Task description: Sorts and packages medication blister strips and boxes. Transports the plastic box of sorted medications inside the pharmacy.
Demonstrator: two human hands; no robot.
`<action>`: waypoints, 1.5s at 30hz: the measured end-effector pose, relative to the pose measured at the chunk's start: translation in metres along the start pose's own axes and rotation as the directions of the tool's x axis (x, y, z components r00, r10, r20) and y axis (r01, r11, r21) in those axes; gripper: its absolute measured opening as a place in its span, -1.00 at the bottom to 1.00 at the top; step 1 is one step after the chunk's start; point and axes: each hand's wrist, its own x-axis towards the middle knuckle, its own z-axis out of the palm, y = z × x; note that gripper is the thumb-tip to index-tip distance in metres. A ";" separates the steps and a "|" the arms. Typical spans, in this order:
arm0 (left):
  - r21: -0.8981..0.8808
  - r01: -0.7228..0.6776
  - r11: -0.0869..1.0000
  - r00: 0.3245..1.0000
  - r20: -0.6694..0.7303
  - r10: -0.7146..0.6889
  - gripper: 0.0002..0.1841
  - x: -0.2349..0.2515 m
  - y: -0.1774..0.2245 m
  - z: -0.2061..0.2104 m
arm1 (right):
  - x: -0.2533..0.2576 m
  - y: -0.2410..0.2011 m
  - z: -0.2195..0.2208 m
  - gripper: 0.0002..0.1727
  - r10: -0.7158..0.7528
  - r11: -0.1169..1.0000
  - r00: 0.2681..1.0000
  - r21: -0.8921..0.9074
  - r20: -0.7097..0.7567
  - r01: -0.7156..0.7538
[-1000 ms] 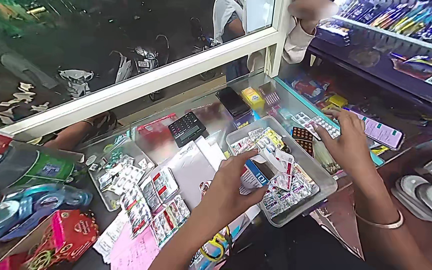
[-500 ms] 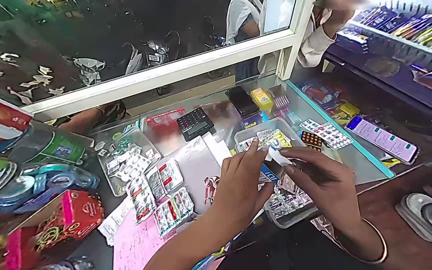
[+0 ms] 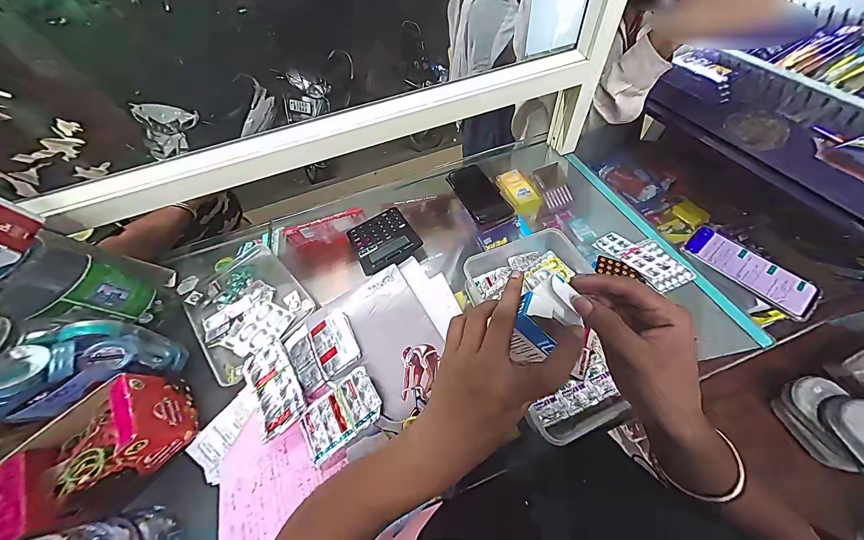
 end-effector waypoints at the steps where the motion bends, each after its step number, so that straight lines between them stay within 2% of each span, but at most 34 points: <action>1: 0.016 -0.025 1.000 1.000 0.014 0.025 -0.61 0.000 0.000 0.000 | 0.001 0.001 -0.001 -0.81 0.049 0.998 0.999 0.030 -0.002 -0.049; 5: 0.066 -0.072 0.995 0.996 0.056 0.069 -0.52 -0.001 0.002 0.000 | 0.000 0.002 -0.001 -0.82 0.129 0.989 0.991 0.074 -0.026 -0.127; 9: 0.048 -0.039 0.998 0.998 0.049 0.036 -0.59 -0.001 0.001 0.003 | 0.001 0.004 -0.003 -0.81 0.105 0.987 0.994 0.128 -0.017 -0.102; 11: 0.055 -0.034 0.998 0.999 0.039 0.032 -0.65 0.001 0.001 0.003 | -0.001 0.003 -0.001 -0.80 0.027 0.998 1.000 0.064 0.004 -0.027; 15: 0.034 -0.004 0.999 1.000 0.005 0.004 -0.79 -0.001 -0.001 0.005 | -0.006 0.003 0.006 -0.87 -0.171 0.963 0.983 -0.197 0.069 0.182; 19: 0.040 -0.005 0.999 1.000 -0.007 0.005 -0.75 -0.002 -0.001 0.005 | -0.007 0.007 0.008 -0.89 -0.261 0.922 0.958 -0.263 0.119 0.284; 24: -0.025 0.033 0.999 0.999 -0.027 -0.033 -0.76 -0.002 -0.002 0.003 | -0.009 0.004 0.007 -0.83 -0.194 0.942 0.959 -0.233 0.204 0.240; 28: -0.045 0.027 0.999 1.000 -0.002 -0.027 -0.77 0.000 -0.006 0.002 | -0.004 -0.004 -0.001 -0.75 -0.087 0.934 0.941 -0.302 0.326 0.191; 32: -0.015 -0.008 1.000 0.999 0.039 0.008 -0.78 0.002 -0.009 0.003 | 0.007 -0.016 -0.004 -0.82 -0.064 0.891 0.909 -0.386 0.411 0.238; 35: 0.026 -0.043 0.999 0.998 0.050 0.041 -0.70 0.003 -0.013 0.005 | 0.009 -0.018 -0.002 -0.76 -0.054 0.853 0.892 -0.444 0.450 0.275; 38: -0.076 -0.044 0.996 0.999 0.014 0.045 -0.55 0.006 -0.016 0.004 | 0.009 -0.025 -0.012 -0.50 0.030 0.858 0.921 -0.482 0.388 0.174; 39: -0.133 -0.021 0.991 1.000 0.000 0.021 -0.48 0.007 -0.016 0.003 | 0.009 -0.031 -0.020 -0.44 0.083 0.856 0.943 -0.507 0.323 0.099; 41: -0.169 0.016 0.985 0.998 0.069 -0.004 -0.37 0.010 -0.019 -0.002 | 0.009 -0.043 -0.041 -0.41 0.143 0.824 0.975 -0.566 0.172 -0.021; 43: -0.194 0.038 0.980 0.984 0.181 -0.002 -0.43 0.010 -0.026 0.001 | 0.001 -0.047 -0.065 -0.48 0.231 0.783 0.967 -0.610 0.109 -0.119; 45: -0.215 0.047 0.975 0.966 0.259 0.010 -0.59 0.008 -0.030 0.013 | -0.012 -0.047 -0.079 -0.56 0.370 0.745 0.926 -0.620 0.077 -0.246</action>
